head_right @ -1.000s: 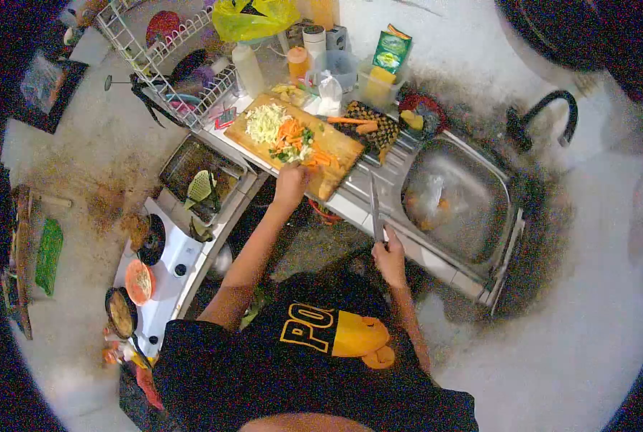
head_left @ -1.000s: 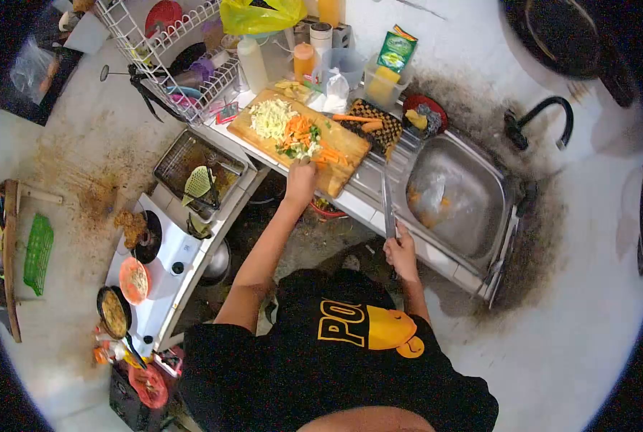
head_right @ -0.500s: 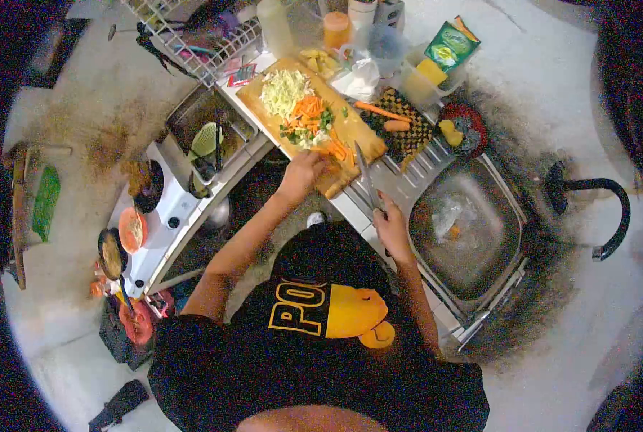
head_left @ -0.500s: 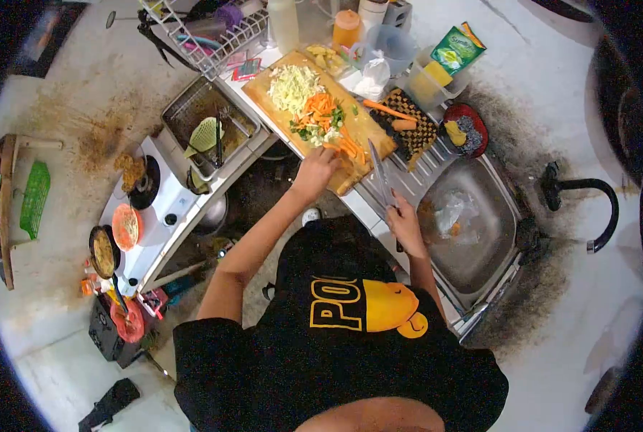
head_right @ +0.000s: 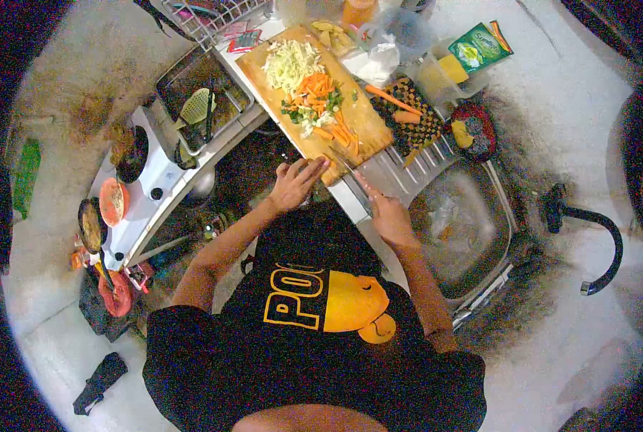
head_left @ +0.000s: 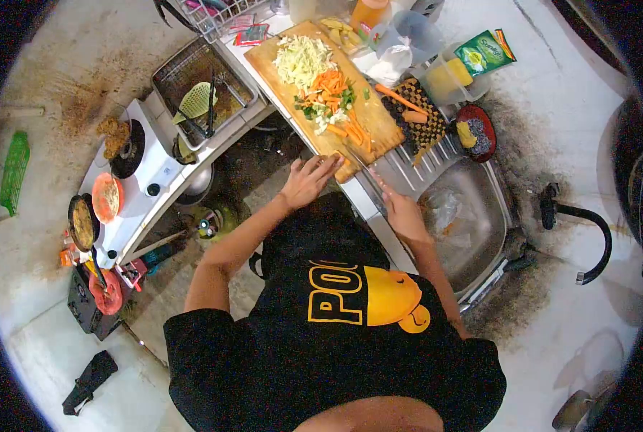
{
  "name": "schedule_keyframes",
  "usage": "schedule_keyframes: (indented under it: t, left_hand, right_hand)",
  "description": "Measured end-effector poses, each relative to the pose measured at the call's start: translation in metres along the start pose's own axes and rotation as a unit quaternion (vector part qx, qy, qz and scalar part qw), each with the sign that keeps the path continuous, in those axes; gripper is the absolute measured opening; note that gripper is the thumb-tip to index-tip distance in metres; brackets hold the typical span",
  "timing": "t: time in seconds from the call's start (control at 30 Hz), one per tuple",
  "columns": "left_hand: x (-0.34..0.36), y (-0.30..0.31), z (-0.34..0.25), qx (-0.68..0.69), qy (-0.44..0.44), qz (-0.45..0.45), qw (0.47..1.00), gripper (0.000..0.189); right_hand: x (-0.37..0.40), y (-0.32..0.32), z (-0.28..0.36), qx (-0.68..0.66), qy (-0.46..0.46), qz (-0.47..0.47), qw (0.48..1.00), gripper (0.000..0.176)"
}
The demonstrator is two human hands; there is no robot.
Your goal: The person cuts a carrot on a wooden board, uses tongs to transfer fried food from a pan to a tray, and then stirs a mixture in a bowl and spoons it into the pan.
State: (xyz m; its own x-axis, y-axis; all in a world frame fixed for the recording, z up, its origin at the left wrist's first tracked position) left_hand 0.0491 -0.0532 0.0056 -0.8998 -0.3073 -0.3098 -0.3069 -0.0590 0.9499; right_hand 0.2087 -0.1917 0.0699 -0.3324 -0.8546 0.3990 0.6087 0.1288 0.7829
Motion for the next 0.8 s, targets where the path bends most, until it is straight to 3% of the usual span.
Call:
schedule_keyframes:
  t: [0.17,0.27,0.4,0.5,0.57,0.8]
  left_hand:
    - [0.001,-0.001,0.000,0.018,0.029,-0.001,0.999,0.068]
    - [0.003,-0.004,-0.002,-0.006,0.027,0.005,1.000,0.070]
    - [-0.005,0.010,-0.003,0.077,0.054,-0.025,0.995,0.064]
    - [-0.015,0.015,-0.002,0.100,0.060,-0.056,0.992,0.053]
    - [-0.024,0.016,0.001,0.098,0.059,-0.068,0.991,0.047]
    - [-0.067,0.030,0.009,0.015,-0.005,-0.008,1.000,0.030]
  right_hand:
    - [0.000,0.019,0.024,0.009,0.084,-0.024,0.996,0.051]
    - [-0.005,0.018,0.026,-0.021,0.076,0.000,0.997,0.051]
    - [-0.012,0.005,0.012,-0.058,0.085,0.008,0.995,0.049]
    - [-0.007,0.018,0.019,-0.156,0.154,-0.075,0.973,0.047]
    - [-0.005,0.020,0.006,-0.156,0.010,-0.031,0.987,0.045]
    - [-0.002,0.020,-0.012,-0.229,0.013,-0.084,0.970,0.045]
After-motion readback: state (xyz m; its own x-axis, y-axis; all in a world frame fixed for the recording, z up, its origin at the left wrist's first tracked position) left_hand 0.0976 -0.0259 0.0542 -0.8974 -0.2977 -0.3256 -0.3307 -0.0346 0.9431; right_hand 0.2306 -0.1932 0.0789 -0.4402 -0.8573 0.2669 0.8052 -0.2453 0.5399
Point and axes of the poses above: each hand's wrist, its own x-axis away from the middle knuckle, its own y-axis out of the back of the hand, z = x × y, the point moved 6 cm from there along -x, towards the middle knuckle, and after that the axes turned 2 degrees about -x, right-handed, at the moved point
